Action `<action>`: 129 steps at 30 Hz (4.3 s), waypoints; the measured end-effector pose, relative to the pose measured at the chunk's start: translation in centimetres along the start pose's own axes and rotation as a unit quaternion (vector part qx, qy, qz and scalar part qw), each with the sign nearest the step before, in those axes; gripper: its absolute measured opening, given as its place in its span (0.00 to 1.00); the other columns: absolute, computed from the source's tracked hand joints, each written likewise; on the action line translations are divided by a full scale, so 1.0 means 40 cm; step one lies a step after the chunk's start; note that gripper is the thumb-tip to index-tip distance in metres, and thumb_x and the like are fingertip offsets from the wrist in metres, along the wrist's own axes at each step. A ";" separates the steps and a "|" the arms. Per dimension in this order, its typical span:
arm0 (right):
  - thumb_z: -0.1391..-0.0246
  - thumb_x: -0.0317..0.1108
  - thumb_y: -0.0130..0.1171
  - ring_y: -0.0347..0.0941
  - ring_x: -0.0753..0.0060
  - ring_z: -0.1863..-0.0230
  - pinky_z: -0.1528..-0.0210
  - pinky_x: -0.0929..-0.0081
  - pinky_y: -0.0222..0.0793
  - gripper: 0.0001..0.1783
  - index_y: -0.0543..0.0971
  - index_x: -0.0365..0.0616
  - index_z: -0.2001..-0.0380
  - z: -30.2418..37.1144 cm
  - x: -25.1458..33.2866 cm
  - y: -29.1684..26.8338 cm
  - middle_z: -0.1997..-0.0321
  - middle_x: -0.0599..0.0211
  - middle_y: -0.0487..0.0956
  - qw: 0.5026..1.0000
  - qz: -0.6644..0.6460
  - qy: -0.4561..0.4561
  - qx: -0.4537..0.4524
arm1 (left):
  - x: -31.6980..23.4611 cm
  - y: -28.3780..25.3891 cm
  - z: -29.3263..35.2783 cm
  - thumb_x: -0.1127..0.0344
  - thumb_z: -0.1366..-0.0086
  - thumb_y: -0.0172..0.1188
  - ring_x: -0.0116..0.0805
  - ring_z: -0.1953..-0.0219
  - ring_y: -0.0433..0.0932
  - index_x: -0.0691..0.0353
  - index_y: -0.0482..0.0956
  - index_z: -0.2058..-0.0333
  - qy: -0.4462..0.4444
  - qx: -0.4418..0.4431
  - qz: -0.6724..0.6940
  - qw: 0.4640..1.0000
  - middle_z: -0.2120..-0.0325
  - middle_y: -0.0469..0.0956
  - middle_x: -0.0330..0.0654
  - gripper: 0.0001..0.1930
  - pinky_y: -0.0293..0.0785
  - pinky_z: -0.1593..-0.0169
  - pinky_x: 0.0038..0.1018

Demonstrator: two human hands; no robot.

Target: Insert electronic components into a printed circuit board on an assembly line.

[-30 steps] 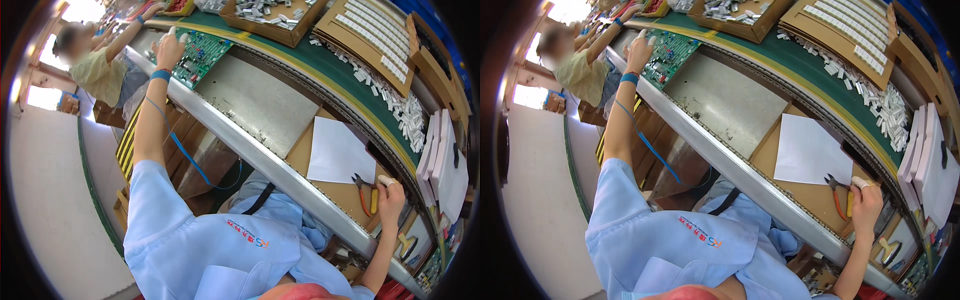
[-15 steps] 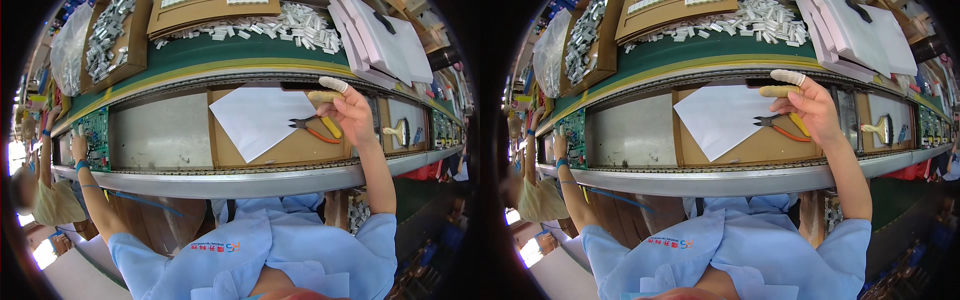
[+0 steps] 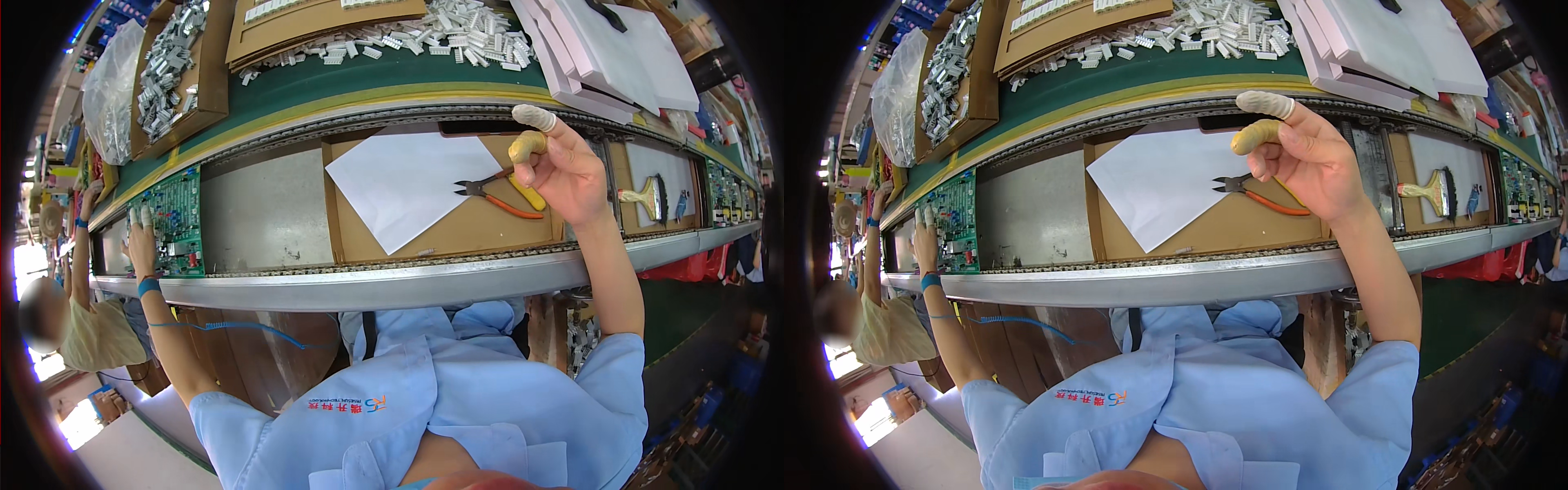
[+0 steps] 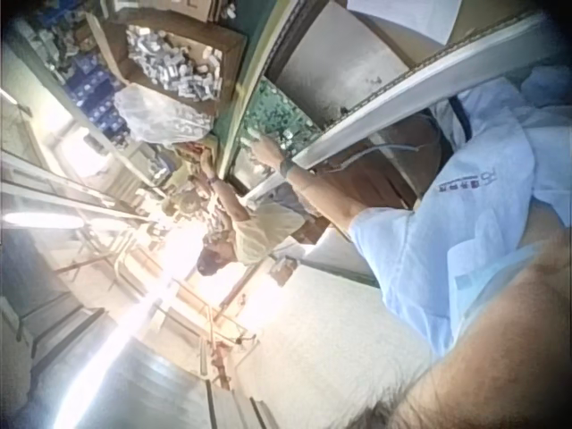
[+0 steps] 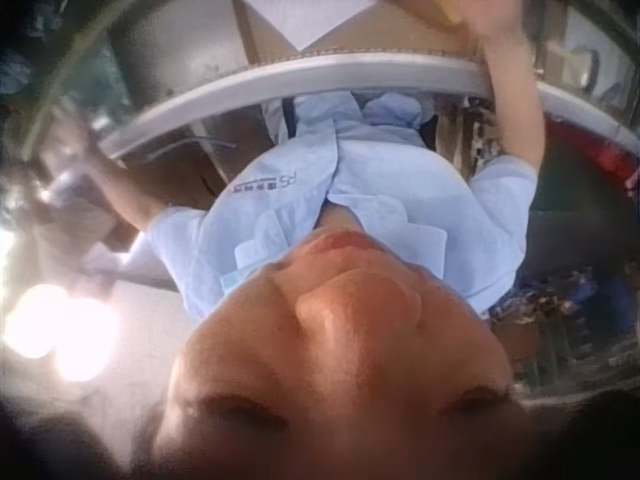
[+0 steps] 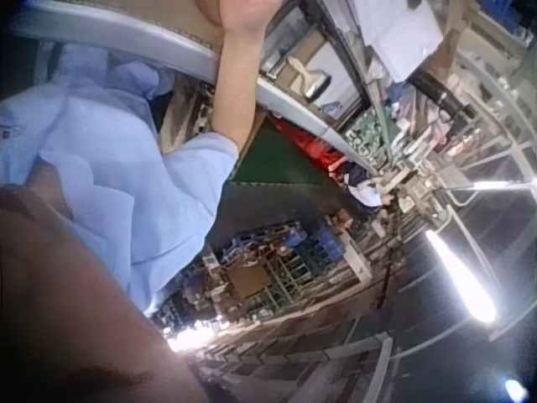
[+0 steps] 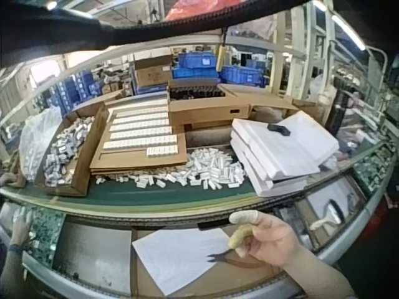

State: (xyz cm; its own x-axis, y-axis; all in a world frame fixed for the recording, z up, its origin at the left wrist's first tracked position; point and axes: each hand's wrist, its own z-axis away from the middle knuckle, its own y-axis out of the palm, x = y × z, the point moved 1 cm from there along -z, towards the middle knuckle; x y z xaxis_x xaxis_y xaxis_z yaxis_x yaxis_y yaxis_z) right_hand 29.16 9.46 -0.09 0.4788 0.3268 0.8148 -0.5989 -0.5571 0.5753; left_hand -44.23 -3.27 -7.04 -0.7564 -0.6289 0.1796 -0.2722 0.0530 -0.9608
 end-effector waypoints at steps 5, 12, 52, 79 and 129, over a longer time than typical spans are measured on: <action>0.38 0.36 0.51 0.74 0.71 0.65 0.60 0.76 0.71 0.28 0.64 0.31 0.39 0.001 0.007 0.009 0.56 0.52 0.79 0.997 -0.047 -0.012 0.055 | -0.078 -0.162 0.130 0.41 0.28 0.34 0.48 0.51 0.77 0.57 0.59 0.34 0.046 -0.027 0.018 0.998 0.66 0.82 0.52 0.33 0.39 0.33 0.53; 0.39 0.38 0.52 0.74 0.70 0.65 0.64 0.77 0.68 0.29 0.64 0.31 0.39 0.011 0.018 0.000 0.57 0.53 0.79 0.993 -0.081 -0.029 0.075 | -0.282 -0.281 0.258 0.43 0.28 0.38 0.45 0.55 0.78 0.62 0.64 0.38 0.119 0.006 0.080 0.990 0.65 0.81 0.51 0.31 0.42 0.32 0.45; 0.43 0.35 0.59 0.74 0.83 0.67 0.67 0.83 0.66 0.14 0.80 0.45 0.54 -0.200 0.402 -0.102 0.62 0.73 0.83 0.740 0.607 -0.140 -0.251 | -0.991 -0.421 0.117 0.67 0.40 0.59 0.47 0.56 0.77 0.56 0.81 0.58 0.449 -0.024 0.325 0.832 0.62 0.78 0.46 0.11 0.74 0.53 0.37; 0.47 0.34 0.59 0.78 0.54 0.64 0.64 0.60 0.73 0.06 0.77 0.43 0.68 -0.385 -0.057 0.009 0.69 0.63 0.80 0.479 0.852 -0.211 0.024 | -0.903 -0.459 0.186 0.68 0.38 0.57 0.49 0.65 0.78 0.62 0.80 0.63 0.420 -0.070 0.233 0.874 0.68 0.78 0.49 0.07 0.75 0.59 0.38; 0.46 0.40 0.58 0.79 0.55 0.63 0.60 0.60 0.75 0.11 0.82 0.48 0.62 -0.399 -0.023 0.013 0.64 0.61 0.80 0.447 0.889 -0.100 0.020 | -0.763 -0.409 0.274 0.70 0.31 0.51 0.25 0.66 0.77 0.60 0.74 0.45 0.281 0.063 0.575 0.766 0.61 0.82 0.42 0.16 0.76 0.58 0.22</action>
State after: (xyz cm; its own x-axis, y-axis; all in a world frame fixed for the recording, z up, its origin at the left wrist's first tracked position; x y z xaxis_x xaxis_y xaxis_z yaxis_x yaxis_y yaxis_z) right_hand 18.16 21.06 0.59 -0.6803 -0.7317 -0.0422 -0.1370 0.1835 -0.9734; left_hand -10.16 6.57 0.89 -0.5991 0.2126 -0.7719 0.7988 0.2244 -0.5582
